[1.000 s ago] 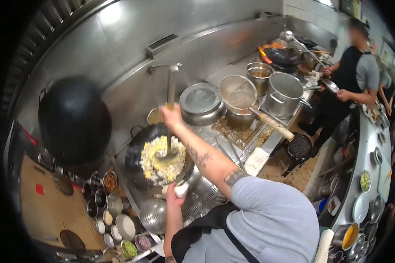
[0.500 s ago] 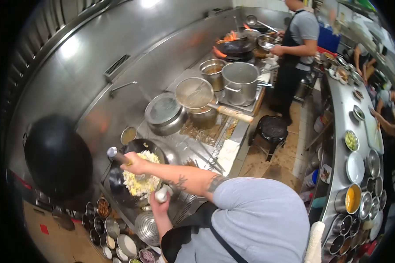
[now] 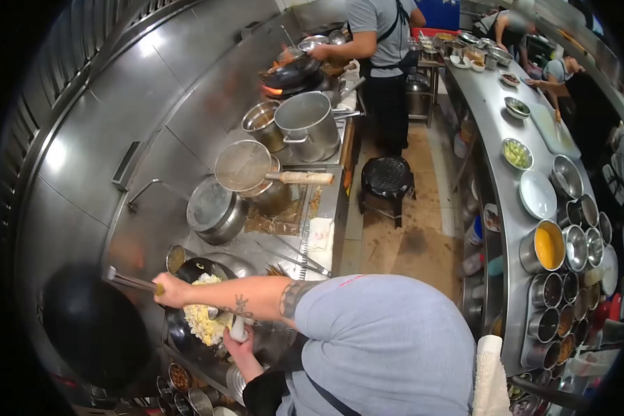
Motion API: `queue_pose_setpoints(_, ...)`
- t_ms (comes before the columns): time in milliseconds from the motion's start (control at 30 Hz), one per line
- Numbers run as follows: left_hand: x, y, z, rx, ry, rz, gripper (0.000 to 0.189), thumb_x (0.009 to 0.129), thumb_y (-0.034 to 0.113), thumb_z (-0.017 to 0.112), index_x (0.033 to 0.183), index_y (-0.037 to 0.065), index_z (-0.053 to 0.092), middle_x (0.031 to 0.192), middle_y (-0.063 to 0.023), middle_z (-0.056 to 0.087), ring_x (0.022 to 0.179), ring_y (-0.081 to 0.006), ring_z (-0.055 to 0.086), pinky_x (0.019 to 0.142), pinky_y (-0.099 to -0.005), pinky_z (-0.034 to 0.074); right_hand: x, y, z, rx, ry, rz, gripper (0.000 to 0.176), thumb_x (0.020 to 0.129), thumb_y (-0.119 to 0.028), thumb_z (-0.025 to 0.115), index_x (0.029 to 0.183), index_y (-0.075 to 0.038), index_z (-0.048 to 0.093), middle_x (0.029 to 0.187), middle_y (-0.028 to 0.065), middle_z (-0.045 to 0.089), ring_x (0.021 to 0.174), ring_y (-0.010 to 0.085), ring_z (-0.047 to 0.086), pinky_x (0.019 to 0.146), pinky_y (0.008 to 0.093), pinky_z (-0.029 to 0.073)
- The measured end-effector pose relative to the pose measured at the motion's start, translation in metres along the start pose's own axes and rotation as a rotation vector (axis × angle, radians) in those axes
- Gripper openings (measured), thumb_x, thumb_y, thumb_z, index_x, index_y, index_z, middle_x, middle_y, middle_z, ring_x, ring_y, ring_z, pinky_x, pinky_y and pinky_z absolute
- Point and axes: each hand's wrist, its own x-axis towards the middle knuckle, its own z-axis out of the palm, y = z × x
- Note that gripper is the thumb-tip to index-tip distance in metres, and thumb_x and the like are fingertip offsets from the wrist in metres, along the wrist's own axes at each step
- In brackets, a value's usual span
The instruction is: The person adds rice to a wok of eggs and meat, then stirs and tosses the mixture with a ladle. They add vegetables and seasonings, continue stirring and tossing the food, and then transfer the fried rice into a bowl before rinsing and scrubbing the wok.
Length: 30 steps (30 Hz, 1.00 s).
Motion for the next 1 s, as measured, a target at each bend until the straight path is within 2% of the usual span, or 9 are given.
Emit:
queue_pose_setpoints(67,-0.01,-0.011,0.018,0.066,-0.024,0.006,0.044,0.092,0.033,0.046,0.123,0.002,0.051,0.117,-0.0159,0.059,0.106,-0.036,0.055,0.087,-0.0535,0.049,0.012,-0.026,-0.005,0.039,0.023,0.023,0.016,0.067,-0.01,0.061,0.065,0.005,0.056,0.066,0.0249,0.059,0.064,0.0349,0.062,0.061,0.0408,0.047)
queue_pose_setpoints(100,-0.025,-0.021,0.029,0.08,-0.079,0.011,0.045,0.095,0.031,0.039,0.127,0.002,0.049,0.124,-0.0173,0.058,0.118,-0.0386,0.052,0.095,-0.0611,0.044,0.027,-0.006,0.01,-0.121,0.162,-0.106,0.013,0.068,-0.008,0.063,0.064,0.001,0.054,0.058,0.0164,0.056,0.058,0.0223,0.058,0.055,0.0389,0.046)
queue_pose_setpoints(167,-0.018,-0.025,0.008,-0.032,-0.059,0.013,0.041,0.094,0.027,0.04,0.124,0.001,0.051,0.12,-0.0199,0.059,0.113,-0.0403,0.055,0.09,-0.0589,0.05,0.031,-0.065,-0.008,0.096,-0.033,0.219,0.015,0.068,-0.01,0.062,0.06,0.001,0.055,0.054,0.0143,0.056,0.053,0.0194,0.057,0.053,0.037,0.046)
queue_pose_setpoints(233,-0.049,-0.047,0.013,0.022,0.018,0.113,0.038,0.091,0.021,0.042,0.121,0.001,0.052,0.113,-0.0209,0.061,0.103,-0.0388,0.061,0.079,-0.0533,0.056,0.056,-0.059,0.007,0.041,0.012,0.005,0.012,0.068,-0.009,0.06,0.061,0.001,0.055,0.053,0.0114,0.055,0.052,0.0174,0.057,0.054,0.0366,0.046)
queue_pose_setpoints(333,-0.111,-0.089,0.05,0.099,0.016,0.222,0.035,0.088,0.017,0.043,0.117,0.0,0.052,0.107,-0.0198,0.062,0.092,-0.0347,0.065,0.068,-0.0461,0.059,0.068,-0.069,0.019,0.055,-0.014,0.128,0.011,0.069,-0.008,0.058,0.067,0.003,0.059,0.061,0.0194,0.059,0.06,0.0263,0.063,0.059,0.0398,0.048)
queue_pose_setpoints(433,-0.058,-0.046,0.016,0.004,-0.116,-0.02,0.038,0.089,0.016,0.044,0.121,-0.004,0.046,0.112,-0.0222,0.059,0.096,-0.0363,0.064,0.073,-0.0489,0.059,0.056,-0.037,0.038,-0.004,0.028,0.147,0.011,0.068,-0.008,0.058,0.068,0.003,0.057,0.064,0.0224,0.059,0.063,0.029,0.064,0.061,0.0411,0.048)
queue_pose_setpoints(700,-0.077,-0.128,-0.038,-0.025,-0.147,0.19,0.034,0.089,0.012,0.045,0.119,-0.002,0.05,0.119,-0.0171,0.059,0.106,-0.0381,0.06,0.092,-0.0504,0.051,0.044,0.005,0.039,0.149,-0.094,-0.008,0.018,0.07,-0.008,0.064,0.064,0.002,0.051,0.055,0.0097,0.051,0.054,0.0123,0.049,0.052,0.0332,0.042)
queue_pose_setpoints(800,-0.109,-0.106,-0.015,-0.023,-0.023,0.105,0.035,0.088,0.006,0.041,0.121,-0.003,0.049,0.12,-0.0216,0.057,0.11,-0.0378,0.058,0.095,-0.0493,0.05,0.076,-0.042,0.041,0.08,-0.131,-0.004,0.015,0.07,-0.007,0.063,0.065,0.003,0.053,0.057,0.0105,0.053,0.054,0.0131,0.051,0.053,0.0335,0.042)
queue_pose_setpoints(1000,-0.044,-0.018,0.009,0.038,0.019,0.087,0.039,0.088,0.016,0.043,0.119,-0.008,0.044,0.113,-0.0231,0.058,0.102,-0.0378,0.06,0.081,-0.0473,0.055,0.054,0.028,0.068,0.059,-0.024,0.142,0.011,0.071,-0.005,0.059,0.064,0.002,0.055,0.055,0.0064,0.053,0.056,0.0102,0.052,0.054,0.0326,0.043)
